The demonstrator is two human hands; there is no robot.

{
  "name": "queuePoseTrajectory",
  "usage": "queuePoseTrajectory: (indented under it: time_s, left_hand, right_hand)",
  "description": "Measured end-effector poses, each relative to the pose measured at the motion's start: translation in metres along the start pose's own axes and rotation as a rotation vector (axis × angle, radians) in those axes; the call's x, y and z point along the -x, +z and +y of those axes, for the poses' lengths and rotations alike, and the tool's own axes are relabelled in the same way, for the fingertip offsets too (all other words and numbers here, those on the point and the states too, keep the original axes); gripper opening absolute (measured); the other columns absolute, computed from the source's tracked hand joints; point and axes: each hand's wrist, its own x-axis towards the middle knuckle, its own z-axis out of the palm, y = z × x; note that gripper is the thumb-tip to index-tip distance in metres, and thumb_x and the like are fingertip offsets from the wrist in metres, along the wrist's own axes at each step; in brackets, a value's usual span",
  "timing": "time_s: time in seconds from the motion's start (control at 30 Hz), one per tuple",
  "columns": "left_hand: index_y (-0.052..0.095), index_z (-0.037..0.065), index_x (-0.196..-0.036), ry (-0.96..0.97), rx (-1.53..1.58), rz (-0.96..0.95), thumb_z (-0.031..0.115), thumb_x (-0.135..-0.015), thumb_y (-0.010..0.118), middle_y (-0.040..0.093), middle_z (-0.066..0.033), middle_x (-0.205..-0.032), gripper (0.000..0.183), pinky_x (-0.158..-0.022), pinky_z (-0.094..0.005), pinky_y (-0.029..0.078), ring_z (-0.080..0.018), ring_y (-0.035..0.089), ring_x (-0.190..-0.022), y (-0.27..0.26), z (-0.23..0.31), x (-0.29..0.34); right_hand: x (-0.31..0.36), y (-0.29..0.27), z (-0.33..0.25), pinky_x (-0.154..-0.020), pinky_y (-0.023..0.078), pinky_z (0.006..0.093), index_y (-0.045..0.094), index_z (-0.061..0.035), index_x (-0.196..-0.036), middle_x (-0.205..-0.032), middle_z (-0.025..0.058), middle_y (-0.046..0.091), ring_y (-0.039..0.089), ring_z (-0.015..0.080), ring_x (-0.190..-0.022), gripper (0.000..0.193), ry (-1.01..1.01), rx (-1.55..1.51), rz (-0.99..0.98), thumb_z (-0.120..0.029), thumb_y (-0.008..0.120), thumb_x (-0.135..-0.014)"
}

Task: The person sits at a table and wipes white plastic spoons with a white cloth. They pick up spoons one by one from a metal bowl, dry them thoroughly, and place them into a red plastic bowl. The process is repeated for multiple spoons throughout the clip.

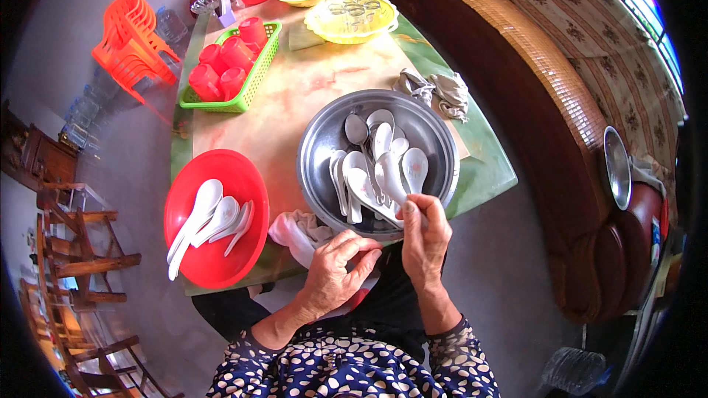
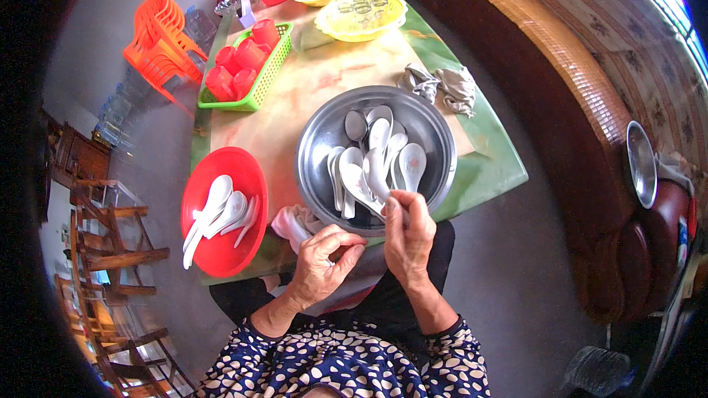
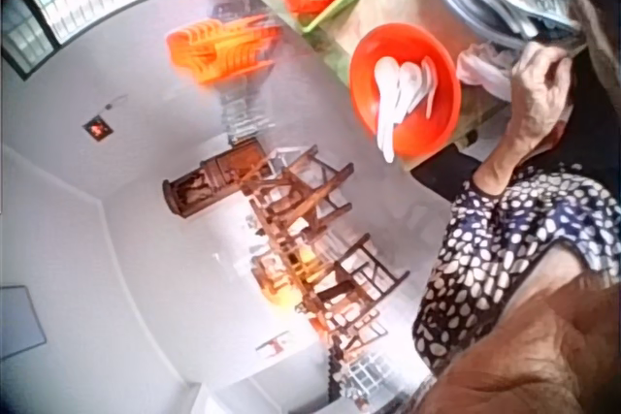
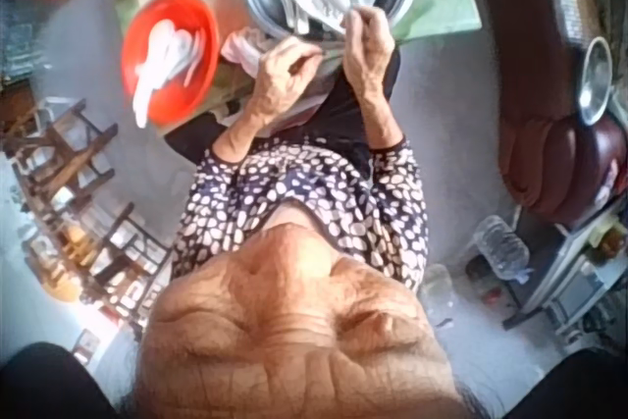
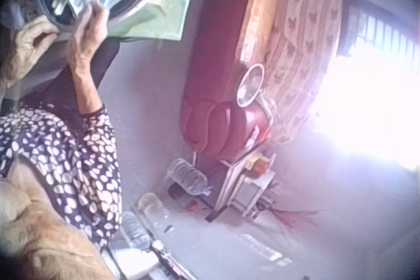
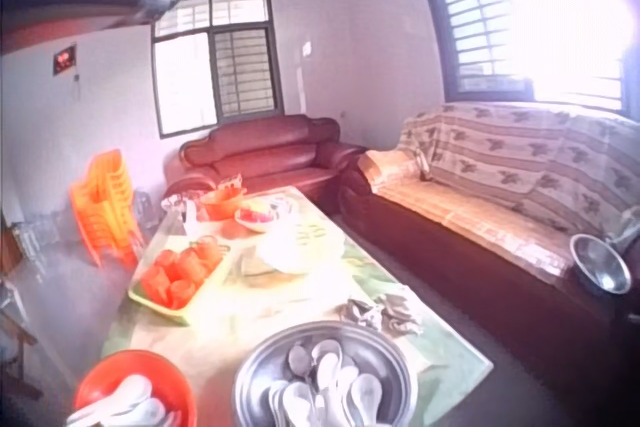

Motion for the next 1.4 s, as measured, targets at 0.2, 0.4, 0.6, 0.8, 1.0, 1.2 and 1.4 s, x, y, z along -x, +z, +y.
queuePoseTrajectory:
  time_s: [0.2, 0.4, 0.6, 0.8, 1.0, 1.2, 1.4]
  left_hand:
    - [0.064, 0.000, -0.088, -0.049, -0.060, -0.003, 0.000, -0.078, 0.067, 0.063, -0.0100, -0.082, 0.010, -0.064, -0.0300, 0.049, -0.0229, 0.062, -0.070, -0.010, 0.006, 0.010]
    - [0.064, 0.001, -0.104, -0.253, 0.260, 0.043, 0.011, -0.088, 0.063, 0.061, -0.0022, -0.081, 0.019, -0.064, -0.0215, 0.046, -0.0093, 0.057, -0.071, -0.010, 0.010, 0.015]
    - [0.060, 0.000, -0.116, -0.513, 0.825, 0.047, 0.025, -0.097, 0.050, 0.061, -0.0006, -0.093, 0.033, -0.064, -0.0179, 0.039, -0.0036, 0.048, -0.074, -0.014, -0.003, 0.030]
    - [0.058, -0.004, -0.116, -0.490, 0.756, 0.197, 0.022, -0.098, 0.044, 0.061, -0.0057, -0.101, 0.035, -0.082, -0.0231, 0.043, -0.0096, 0.054, -0.091, -0.037, 0.007, 0.049]
    - [0.059, -0.001, -0.096, -0.504, 0.515, 0.343, 0.027, -0.100, 0.039, 0.059, -0.0040, -0.086, 0.035, -0.068, -0.0218, 0.044, -0.0090, 0.053, -0.075, -0.074, -0.004, 0.074]
    - [0.055, 0.002, -0.093, -0.607, 0.558, 0.475, 0.029, -0.100, 0.036, 0.056, -0.0052, -0.065, 0.034, -0.038, -0.0196, 0.033, -0.0080, 0.044, -0.039, -0.098, -0.017, 0.091]
    - [0.057, 0.000, -0.102, -0.663, 0.635, 0.395, 0.022, -0.100, 0.039, 0.048, -0.0014, -0.052, 0.029, -0.036, -0.0183, 0.029, -0.0062, 0.038, -0.037, -0.105, -0.015, 0.098]
  right_hand:
    - [-0.005, -0.009, -0.006, -0.066, 0.045, 0.0204, 0.057, 0.0030, -0.098, -0.076, 0.0027, 0.061, 0.056, 0.0066, -0.071, 0.014, 0.121, -0.228, 0.008, -0.010, 0.053, -0.094]
    - [0.009, -0.003, -0.009, -0.060, 0.044, 0.0275, 0.057, 0.0006, -0.094, -0.075, 0.0097, 0.057, 0.055, 0.0183, -0.066, 0.011, -0.265, 0.069, 0.030, 0.001, 0.060, -0.084]
    - [0.050, 0.032, -0.010, -0.068, 0.043, 0.0351, 0.059, -0.0023, -0.090, -0.083, 0.0106, 0.058, 0.054, 0.0257, -0.072, 0.024, -0.738, 0.294, 0.033, 0.007, 0.066, -0.070]
    - [0.085, 0.065, -0.006, -0.070, 0.043, 0.0381, 0.058, 0.0003, -0.098, -0.089, 0.0113, 0.058, 0.055, 0.0268, -0.077, 0.030, -0.764, 0.310, -0.010, -0.002, 0.069, -0.070]
    - [0.112, 0.084, -0.017, -0.076, 0.044, 0.0362, 0.059, 0.0004, -0.105, -0.100, 0.0129, 0.058, 0.056, 0.0271, -0.087, 0.044, -0.770, 0.196, -0.329, -0.009, 0.072, -0.064]
    - [0.095, 0.080, -0.006, -0.079, 0.044, 0.0415, 0.056, 0.0004, -0.109, -0.107, 0.0176, 0.054, 0.053, 0.0342, -0.093, 0.048, -0.593, 0.204, -0.454, -0.005, 0.073, -0.064]
    - [0.073, 0.120, 0.025, -0.086, 0.043, 0.0499, 0.054, -0.0088, -0.121, -0.130, 0.0170, 0.043, 0.044, 0.0394, -0.113, 0.060, -0.632, 0.732, -0.488, -0.015, 0.074, -0.064]
